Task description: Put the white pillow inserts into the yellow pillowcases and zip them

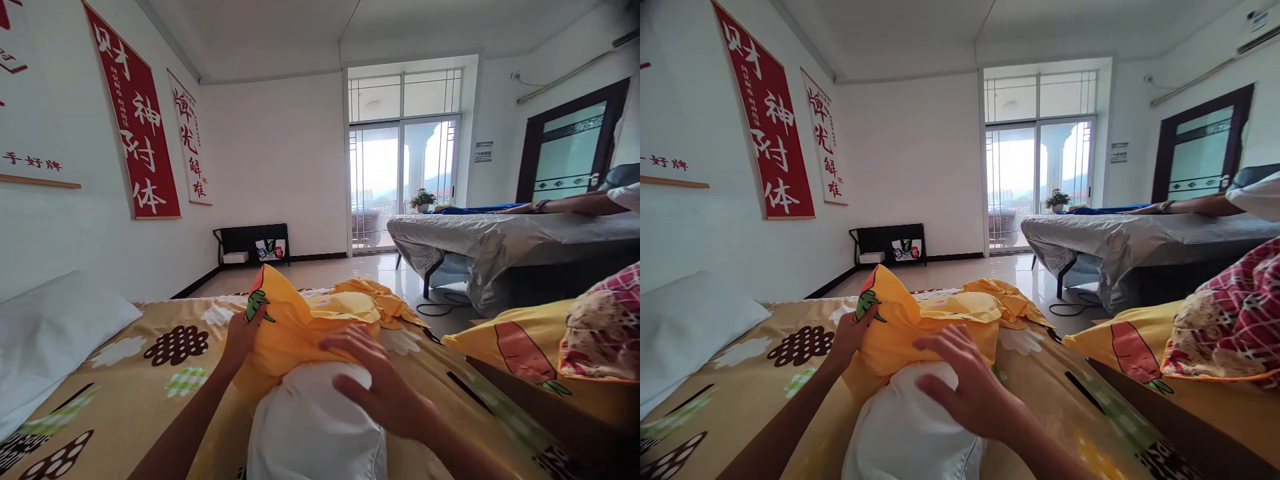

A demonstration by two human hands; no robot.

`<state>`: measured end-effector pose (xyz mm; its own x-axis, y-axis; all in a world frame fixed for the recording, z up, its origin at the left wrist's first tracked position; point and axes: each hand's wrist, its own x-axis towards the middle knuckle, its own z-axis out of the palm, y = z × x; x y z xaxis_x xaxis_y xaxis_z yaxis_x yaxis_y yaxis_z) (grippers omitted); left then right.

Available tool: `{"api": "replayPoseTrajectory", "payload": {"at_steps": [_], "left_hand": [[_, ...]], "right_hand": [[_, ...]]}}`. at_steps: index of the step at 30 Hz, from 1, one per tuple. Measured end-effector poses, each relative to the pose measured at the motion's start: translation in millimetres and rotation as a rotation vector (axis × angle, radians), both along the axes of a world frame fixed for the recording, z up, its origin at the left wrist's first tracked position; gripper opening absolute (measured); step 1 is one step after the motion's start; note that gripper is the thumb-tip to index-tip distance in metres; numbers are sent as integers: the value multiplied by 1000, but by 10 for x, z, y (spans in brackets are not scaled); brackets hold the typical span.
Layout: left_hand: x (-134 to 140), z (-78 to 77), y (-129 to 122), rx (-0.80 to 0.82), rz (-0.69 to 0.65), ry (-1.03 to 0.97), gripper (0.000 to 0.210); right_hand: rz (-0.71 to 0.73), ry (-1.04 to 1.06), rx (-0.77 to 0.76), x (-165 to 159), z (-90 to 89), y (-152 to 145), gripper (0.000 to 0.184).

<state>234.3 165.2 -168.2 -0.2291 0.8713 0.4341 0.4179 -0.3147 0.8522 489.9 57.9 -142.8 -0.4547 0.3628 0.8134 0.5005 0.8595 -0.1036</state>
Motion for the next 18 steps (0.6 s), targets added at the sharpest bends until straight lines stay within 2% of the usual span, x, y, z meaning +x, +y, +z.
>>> {"api": "replayPoseTrajectory", "payload": {"at_steps": [2,4,6,8,9,11,13,14,16,18], "left_hand": [[-207,-33,157,-23,126,137,52],[-370,-50,285,-44,190,220,48],[-473,-63,374,-53,231,315,38],[-507,-80,413,-59,259,404,25],[-498,-89,406,-63,275,437,24],[-430,-96,328,-4,333,530,38],[-305,-80,167,204,358,674,40],[-227,-66,65,347,310,763,37],[-64,-39,-145,568,52,951,32],[82,-31,-301,573,-266,1099,32]], "right_hand": [[188,-347,-2,7,-164,-194,29],[177,-522,156,-39,-416,-275,33],[43,-514,338,-107,-689,-250,36],[-51,-500,393,-157,-889,-172,35],[-61,-505,386,-169,-943,-127,33],[-41,-514,352,-173,-970,-43,32],[-14,-488,340,-173,-946,27,33],[-4,-457,349,-181,-940,58,32],[12,-365,388,-226,-966,111,30],[23,-261,444,-301,-1035,151,28]]}}
